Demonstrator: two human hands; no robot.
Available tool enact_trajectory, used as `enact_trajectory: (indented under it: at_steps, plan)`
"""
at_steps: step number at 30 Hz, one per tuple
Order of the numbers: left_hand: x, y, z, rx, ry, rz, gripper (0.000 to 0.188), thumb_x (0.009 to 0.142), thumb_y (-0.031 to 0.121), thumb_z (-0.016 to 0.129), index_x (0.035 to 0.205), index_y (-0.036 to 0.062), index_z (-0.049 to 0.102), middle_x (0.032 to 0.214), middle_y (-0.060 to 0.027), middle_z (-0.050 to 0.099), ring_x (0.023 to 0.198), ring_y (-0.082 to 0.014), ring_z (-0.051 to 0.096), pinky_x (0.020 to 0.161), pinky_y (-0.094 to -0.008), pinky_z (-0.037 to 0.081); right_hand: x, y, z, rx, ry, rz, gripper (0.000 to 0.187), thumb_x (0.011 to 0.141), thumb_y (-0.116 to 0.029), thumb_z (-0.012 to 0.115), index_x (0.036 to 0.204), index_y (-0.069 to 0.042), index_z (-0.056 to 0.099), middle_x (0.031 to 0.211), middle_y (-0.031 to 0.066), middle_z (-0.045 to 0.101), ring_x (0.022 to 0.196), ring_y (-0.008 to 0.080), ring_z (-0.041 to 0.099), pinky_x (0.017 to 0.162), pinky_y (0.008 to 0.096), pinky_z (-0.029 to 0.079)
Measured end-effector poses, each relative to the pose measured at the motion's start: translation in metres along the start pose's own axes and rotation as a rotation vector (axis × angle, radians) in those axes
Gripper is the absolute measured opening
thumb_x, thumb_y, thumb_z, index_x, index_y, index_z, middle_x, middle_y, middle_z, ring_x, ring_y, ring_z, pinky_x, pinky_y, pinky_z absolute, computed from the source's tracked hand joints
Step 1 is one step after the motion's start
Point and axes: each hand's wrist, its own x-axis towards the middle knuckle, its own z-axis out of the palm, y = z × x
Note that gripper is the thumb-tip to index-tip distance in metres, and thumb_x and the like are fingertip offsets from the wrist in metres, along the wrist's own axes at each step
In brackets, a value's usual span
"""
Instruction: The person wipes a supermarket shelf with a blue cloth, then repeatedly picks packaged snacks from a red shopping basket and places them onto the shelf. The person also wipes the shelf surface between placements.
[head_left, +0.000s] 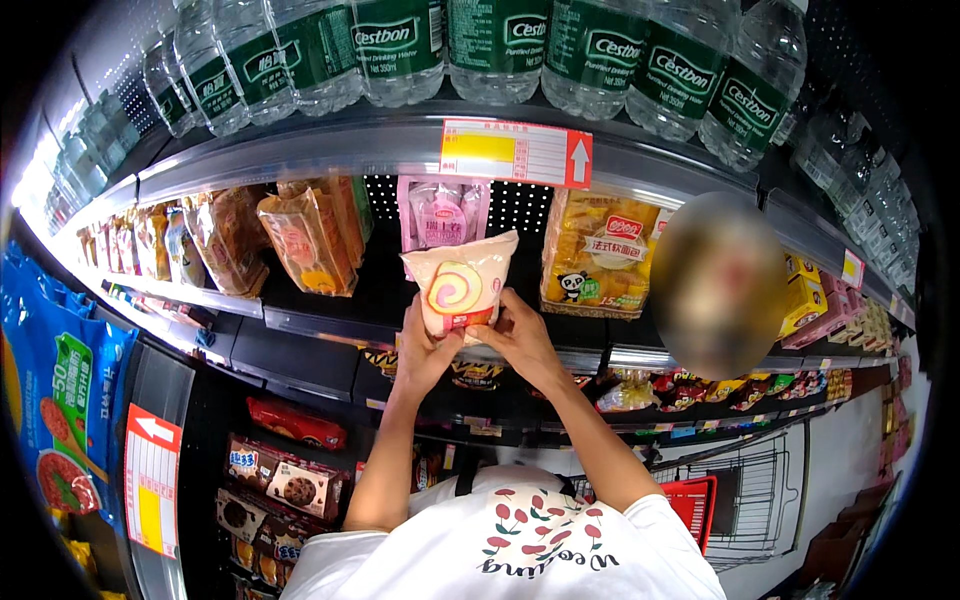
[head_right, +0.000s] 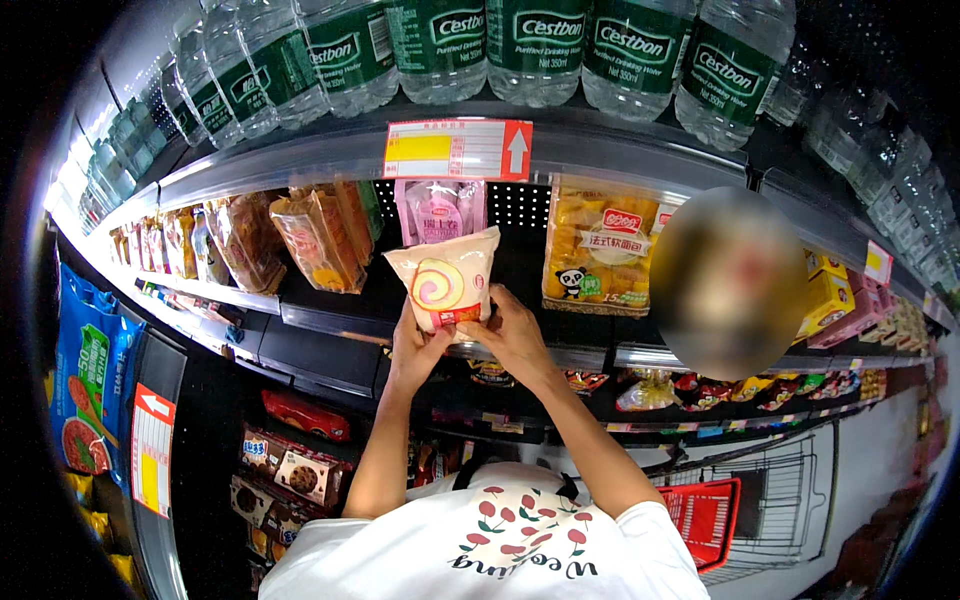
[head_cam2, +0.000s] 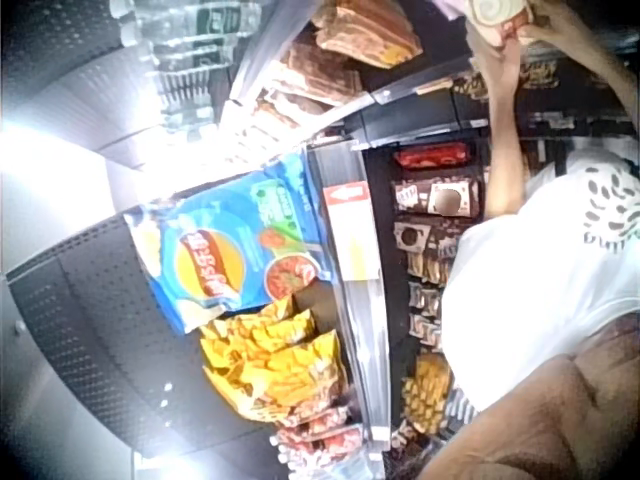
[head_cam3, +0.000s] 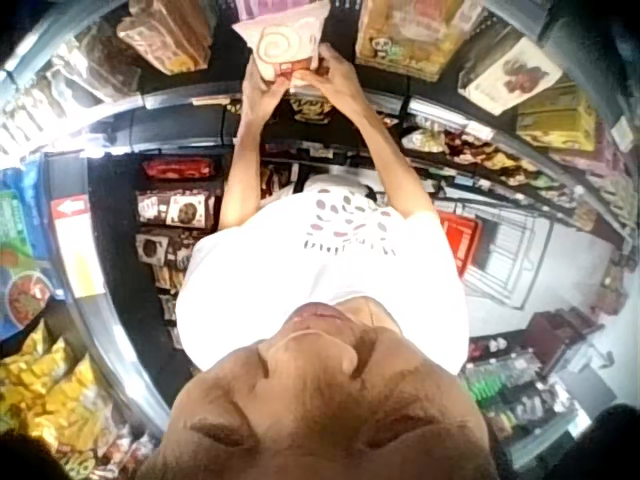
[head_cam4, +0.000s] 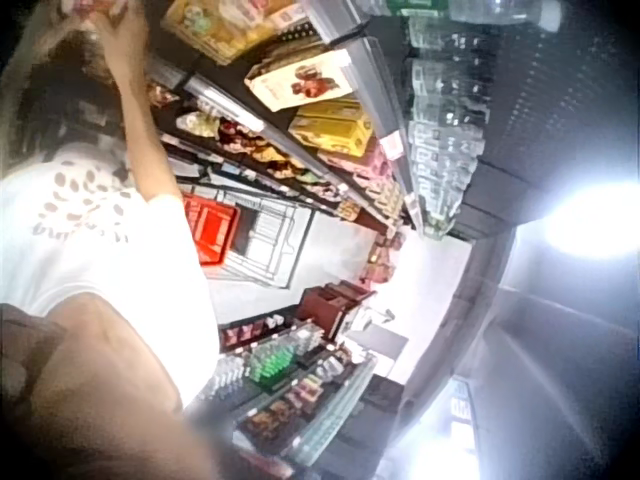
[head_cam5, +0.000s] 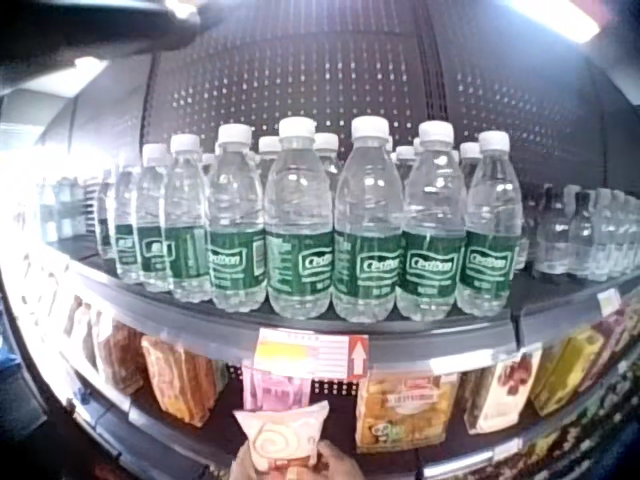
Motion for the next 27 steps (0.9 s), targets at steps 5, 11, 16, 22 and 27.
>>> enact_trajectory:
  at_steps: [5,11,16,22,27]
  plan:
    - [0.034,0.019,0.0,0.242,0.036,0.007,0.068,0.084,0.002,0.073,0.145,0.002,0.045,0.126,-0.0112,0.055,0.111,-0.0191,0.059,0.089,-0.0316,0.052,0.037,0.019,0.013,-0.023,0.126,-0.075,0.042,0.086,-0.024,0.082,0.117,-0.003,0.062,0.085,0.0044,0.066,0.067,0.0092,0.056,0.061,0.0284,0.048]
    - [0.046,-0.004,-0.007,0.423,0.174,0.098,0.077,0.087,0.004,0.074,0.155,0.0047,0.037,0.138,-0.0114,0.055,0.122,-0.0206,0.056,0.099,-0.0339,0.048,0.056,0.033,0.037,-0.068,0.231,-0.073,0.043,0.087,-0.02,0.081,0.12,-0.001,0.061,0.095,0.0095,0.069,0.072,0.0145,0.063,0.065,0.0298,0.053]
    - [0.036,-0.027,-0.011,0.384,0.141,0.073,0.075,0.09,0.005,0.067,0.157,0.0025,0.032,0.151,-0.0212,0.045,0.134,-0.0394,0.048,0.11,-0.0459,0.04,0.057,0.057,0.049,-0.069,0.213,-0.07,0.042,0.088,-0.016,0.079,0.12,0.001,0.059,0.102,0.0128,0.069,0.078,0.018,0.066,0.07,0.0313,0.055]
    - [0.039,-0.023,-0.01,0.395,0.146,0.039,0.074,0.09,0.002,0.063,0.157,0.002,0.031,0.153,-0.0208,0.044,0.131,-0.0383,0.049,0.108,-0.0439,0.041,0.058,0.06,0.05,-0.04,0.165,-0.038,0.041,0.09,-0.014,0.076,0.122,0.001,0.055,0.109,0.0164,0.063,0.085,0.0238,0.069,0.074,0.035,0.058]
    - [0.034,-0.018,-0.004,0.583,0.221,0.229,0.071,0.095,0.003,0.062,0.159,0.0044,0.031,0.155,-0.0169,0.042,0.133,-0.0289,0.047,0.106,-0.0386,0.042,0.045,0.063,0.043,-0.023,0.209,-0.109,0.05,0.091,-0.013,0.076,0.133,-0.005,0.051,0.119,0.0148,0.061,0.08,0.0182,0.065,0.071,0.0317,0.056]
